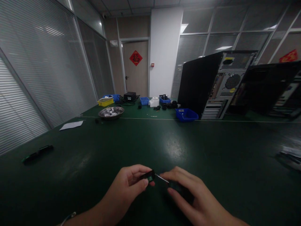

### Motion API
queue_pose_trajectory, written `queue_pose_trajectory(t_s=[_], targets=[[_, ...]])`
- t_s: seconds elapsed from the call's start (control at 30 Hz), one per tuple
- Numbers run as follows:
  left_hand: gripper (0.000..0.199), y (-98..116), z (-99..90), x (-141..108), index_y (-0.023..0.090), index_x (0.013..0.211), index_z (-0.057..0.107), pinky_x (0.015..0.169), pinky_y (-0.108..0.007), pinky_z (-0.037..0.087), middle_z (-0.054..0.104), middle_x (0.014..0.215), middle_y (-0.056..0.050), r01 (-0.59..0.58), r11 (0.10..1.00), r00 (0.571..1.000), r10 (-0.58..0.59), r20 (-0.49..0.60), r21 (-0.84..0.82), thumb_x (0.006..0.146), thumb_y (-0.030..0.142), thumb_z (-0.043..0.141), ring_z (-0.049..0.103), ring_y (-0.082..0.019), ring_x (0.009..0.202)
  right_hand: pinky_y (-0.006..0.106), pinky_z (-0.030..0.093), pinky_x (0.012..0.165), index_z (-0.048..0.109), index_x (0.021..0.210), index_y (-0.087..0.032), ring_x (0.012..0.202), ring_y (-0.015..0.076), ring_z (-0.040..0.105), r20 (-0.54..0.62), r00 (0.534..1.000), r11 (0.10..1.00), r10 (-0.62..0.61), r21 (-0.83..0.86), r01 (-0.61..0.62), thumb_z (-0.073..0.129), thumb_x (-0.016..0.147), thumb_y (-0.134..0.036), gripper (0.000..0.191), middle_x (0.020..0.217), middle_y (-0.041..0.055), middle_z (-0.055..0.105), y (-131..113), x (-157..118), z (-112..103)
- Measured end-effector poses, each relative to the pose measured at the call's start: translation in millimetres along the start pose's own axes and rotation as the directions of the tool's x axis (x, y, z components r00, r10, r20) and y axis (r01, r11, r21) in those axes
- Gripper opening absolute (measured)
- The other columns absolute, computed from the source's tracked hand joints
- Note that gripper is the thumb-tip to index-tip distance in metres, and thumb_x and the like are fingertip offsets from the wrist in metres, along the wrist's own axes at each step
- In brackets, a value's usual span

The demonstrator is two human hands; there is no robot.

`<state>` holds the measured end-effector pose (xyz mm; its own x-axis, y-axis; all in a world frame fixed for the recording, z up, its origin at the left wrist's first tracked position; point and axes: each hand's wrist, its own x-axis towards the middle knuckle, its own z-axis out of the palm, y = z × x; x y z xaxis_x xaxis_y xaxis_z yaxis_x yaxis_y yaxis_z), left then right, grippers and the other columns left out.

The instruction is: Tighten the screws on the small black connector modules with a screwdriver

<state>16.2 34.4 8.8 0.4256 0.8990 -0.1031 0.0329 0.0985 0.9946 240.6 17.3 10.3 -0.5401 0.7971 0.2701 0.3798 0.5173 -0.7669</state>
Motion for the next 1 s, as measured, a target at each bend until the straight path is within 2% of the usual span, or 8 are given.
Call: queue_pose_trajectory(t_s=[0.2, 0.4, 0.6, 0.83, 0.93, 1.0], targets=[[0.024, -2.7, 2.3, -0.1, 0.015, 0.103, 0.067, 0.081, -0.031, 0.046, 0.074, 0.099, -0.008, 0.043, 0.999, 0.996, -0.044, 0.072, 0.011, 0.079, 0.018, 0.067, 0.066, -0.021, 0.093, 0.028, 0.051, 0.076, 0.060, 0.121, -0.028, 0.088, 0.0166, 0.062, 0.025, 1.000, 1.000, -0.015, -0.017, 0.016, 0.051, 0.091, -0.013, 0.035, 0.099, 0.0036, 0.063, 1.0, 0.1, 0.7], [0.019, -10.1, 1.6, 5.9, 0.014, 0.095, 0.068, 0.072, -0.027, 0.047, 0.075, 0.090, -0.006, 0.024, 0.999, 0.997, -0.020, 0.076, -0.041, 0.077, 0.013, 0.066, 0.067, -0.017, 0.082, 0.027, 0.051, 0.076, 0.059, 0.123, -0.029, 0.089, 0.0161, 0.062, 0.030, 0.999, 0.999, -0.034, 0.015, 0.033, 0.051, 0.091, -0.012, 0.037, 0.100, 0.0035, 0.063, -0.5, -0.8, -2.1], [0.017, -8.5, 0.2, 4.8, 0.013, 0.094, 0.068, 0.064, -0.023, 0.043, 0.076, 0.086, -0.006, 0.056, 0.998, 0.997, -0.055, 0.058, -0.019, 0.078, 0.015, 0.065, 0.065, -0.014, 0.073, 0.028, 0.051, 0.076, 0.059, 0.124, -0.030, 0.088, 0.0163, 0.062, 0.020, 0.999, 0.999, -0.050, 0.010, 0.050, 0.051, 0.091, -0.011, 0.039, 0.099, 0.0035, 0.063, 4.9, -1.6, 0.2], [0.027, -2.0, 0.3, 4.1, 0.014, 0.102, 0.067, 0.079, -0.030, 0.047, 0.074, 0.091, -0.006, 0.077, 0.994, 0.997, -0.076, 0.018, -0.074, 0.077, 0.020, 0.069, 0.066, -0.019, 0.089, 0.027, 0.051, 0.075, 0.058, 0.125, -0.031, 0.088, 0.0156, 0.062, 0.033, 0.999, 1.000, -0.025, 0.016, 0.024, 0.050, 0.093, -0.013, 0.038, 0.100, 0.0032, 0.063, 3.5, 0.3, -1.7], [0.035, -1.5, 0.3, 4.9, 0.016, 0.110, 0.064, 0.088, -0.033, 0.045, 0.072, 0.102, -0.007, 0.064, 0.989, 0.997, -0.058, 0.048, -0.131, 0.076, 0.021, 0.072, 0.064, -0.020, 0.099, 0.027, 0.051, 0.076, 0.059, 0.125, -0.029, 0.089, 0.0162, 0.062, 0.036, 0.999, 1.000, 0.000, 0.010, 0.000, 0.051, 0.093, -0.013, 0.037, 0.101, 0.0039, 0.063, 2.9, 0.4, -2.5], [0.035, -2.9, -0.2, 5.3, 0.017, 0.110, 0.062, 0.088, -0.034, 0.045, 0.072, 0.103, -0.006, 0.055, 0.987, 0.997, -0.045, 0.070, -0.154, 0.077, 0.021, 0.072, 0.065, -0.020, 0.098, 0.028, 0.051, 0.076, 0.059, 0.125, -0.028, 0.088, 0.0167, 0.062, 0.035, 0.999, 1.000, 0.003, 0.008, -0.003, 0.052, 0.092, -0.013, 0.037, 0.101, 0.0042, 0.063, 2.7, -0.2, -2.4]])
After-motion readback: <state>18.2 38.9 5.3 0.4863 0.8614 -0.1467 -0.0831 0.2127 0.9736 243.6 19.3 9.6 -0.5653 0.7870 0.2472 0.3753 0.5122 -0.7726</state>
